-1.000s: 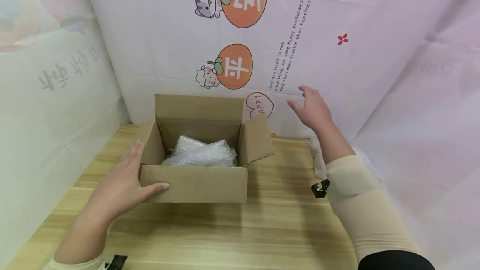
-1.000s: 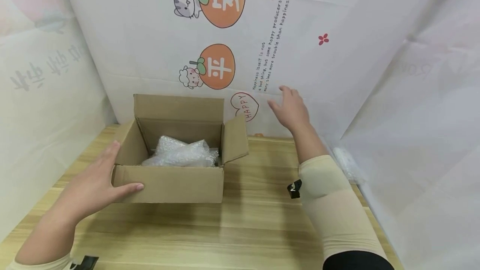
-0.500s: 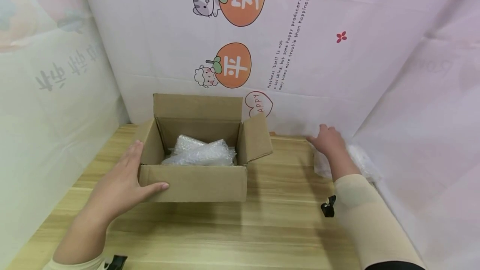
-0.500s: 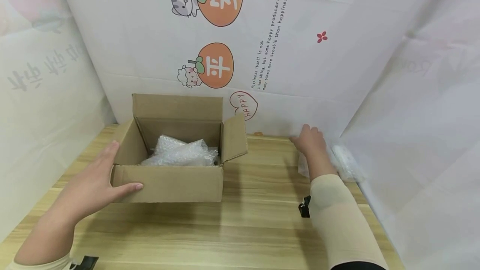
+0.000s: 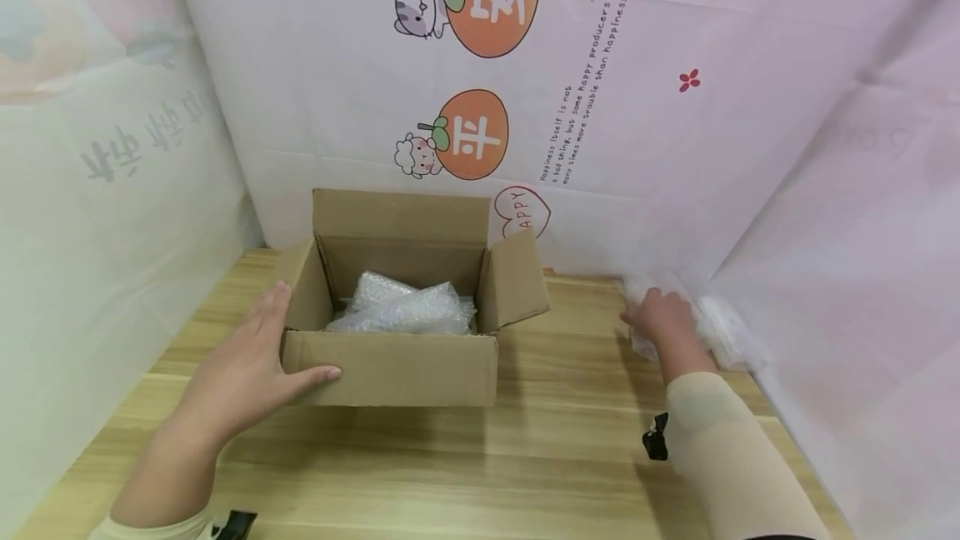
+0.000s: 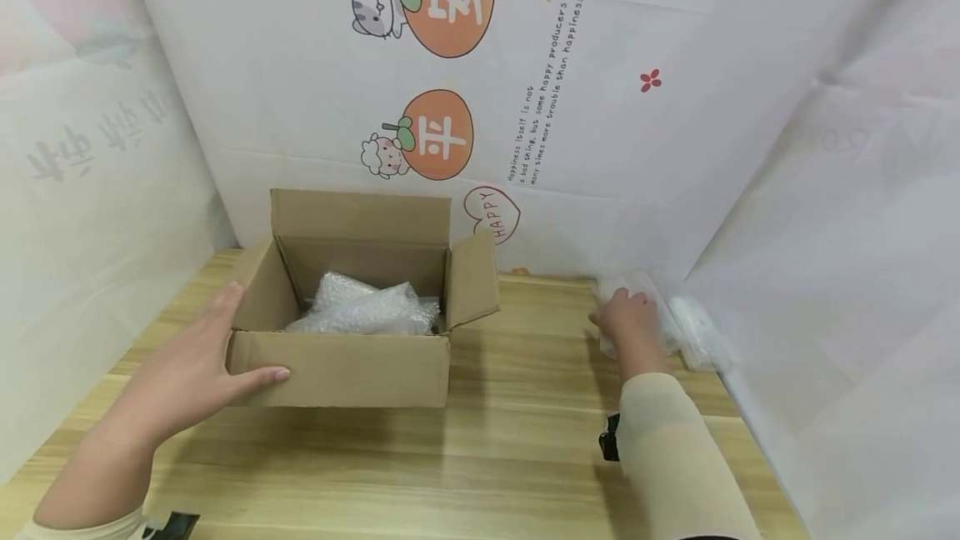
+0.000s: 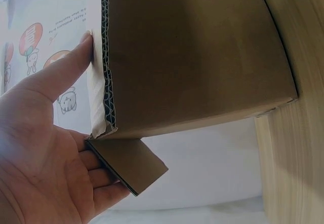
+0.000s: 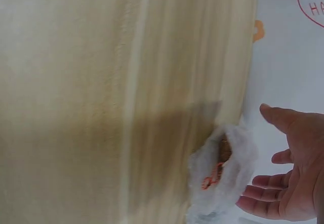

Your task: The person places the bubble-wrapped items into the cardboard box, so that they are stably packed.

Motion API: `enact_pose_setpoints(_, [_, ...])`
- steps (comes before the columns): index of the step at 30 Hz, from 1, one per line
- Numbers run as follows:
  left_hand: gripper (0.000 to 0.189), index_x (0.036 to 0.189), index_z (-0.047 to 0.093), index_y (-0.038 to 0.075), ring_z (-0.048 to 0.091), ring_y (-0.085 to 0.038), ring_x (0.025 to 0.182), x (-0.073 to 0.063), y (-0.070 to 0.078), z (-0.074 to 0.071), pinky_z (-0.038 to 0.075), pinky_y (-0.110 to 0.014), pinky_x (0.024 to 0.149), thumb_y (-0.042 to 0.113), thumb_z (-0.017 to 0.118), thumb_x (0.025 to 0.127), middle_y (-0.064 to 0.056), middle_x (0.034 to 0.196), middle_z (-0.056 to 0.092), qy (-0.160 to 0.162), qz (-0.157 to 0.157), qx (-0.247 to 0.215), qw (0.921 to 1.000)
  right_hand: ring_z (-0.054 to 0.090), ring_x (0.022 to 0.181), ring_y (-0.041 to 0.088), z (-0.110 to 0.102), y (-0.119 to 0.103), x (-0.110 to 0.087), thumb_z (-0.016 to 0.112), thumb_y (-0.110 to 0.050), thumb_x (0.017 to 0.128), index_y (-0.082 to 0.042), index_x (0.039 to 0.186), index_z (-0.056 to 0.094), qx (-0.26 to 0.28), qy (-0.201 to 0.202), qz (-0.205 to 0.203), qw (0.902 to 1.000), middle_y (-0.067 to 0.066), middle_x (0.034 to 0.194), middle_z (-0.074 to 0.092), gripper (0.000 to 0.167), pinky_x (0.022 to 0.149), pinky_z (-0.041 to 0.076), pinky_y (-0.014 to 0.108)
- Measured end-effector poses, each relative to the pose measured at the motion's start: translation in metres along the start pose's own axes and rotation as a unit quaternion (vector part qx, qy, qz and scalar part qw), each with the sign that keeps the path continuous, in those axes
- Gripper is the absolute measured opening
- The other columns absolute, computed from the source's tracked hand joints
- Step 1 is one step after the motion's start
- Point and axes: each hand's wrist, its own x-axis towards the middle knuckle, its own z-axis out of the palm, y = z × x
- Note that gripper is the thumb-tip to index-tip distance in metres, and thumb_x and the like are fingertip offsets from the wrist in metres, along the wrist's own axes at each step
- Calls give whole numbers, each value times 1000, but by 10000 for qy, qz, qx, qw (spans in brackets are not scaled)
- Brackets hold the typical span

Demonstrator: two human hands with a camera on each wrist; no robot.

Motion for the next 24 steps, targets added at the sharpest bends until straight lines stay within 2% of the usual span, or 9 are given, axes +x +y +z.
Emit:
enact_pose_setpoints(4, [129,157,-7,8,14,-46,147,0,0,0,25,-70,109,82,57,74,-18,164,0,-5,-6,-14,10000,30,123,64,9,7,1,59,-39,94,22,133,36,15,77,-36,10000,49,136,29,75,106,30,69])
enact_pose_setpoints(9, [129,157,-7,8,13,-46,148,0,1,-1,25,-71,108,82,57,74,-17,165,-1,-42,-2,-40,10000,29,121,67,19,18,2,58,-32,93,21,134,36,186,141,24,9997,48,141,22,70,105,30,71])
enact_pose_setpoints(14, [129,158,-7,8,14,-45,148,0,0,0,25,-70,110,82,58,74,-16,165,0,-35,-37,-19,10000,29,120,68,25,22,4,57,-35,94,18,136,34,298,148,67,9994,47,144,18,72,101,33,72])
enact_pose_setpoints(19, [129,157,-8,9,14,-46,148,0,1,0,24,-69,110,82,57,74,-16,165,-1,-17,-35,4,10000,32,118,68,27,24,3,52,-34,96,17,138,34,233,157,112,9995,46,143,20,69,96,39,72])
enact_pose_setpoints(24, [129,157,-8,7,13,-47,147,1,1,1,24,-70,110,82,57,74,-17,164,-2,-25,16,-17,10000,37,116,67,31,23,4,48,-31,96,15,134,40,104,258,91,9996,47,136,29,60,91,43,70])
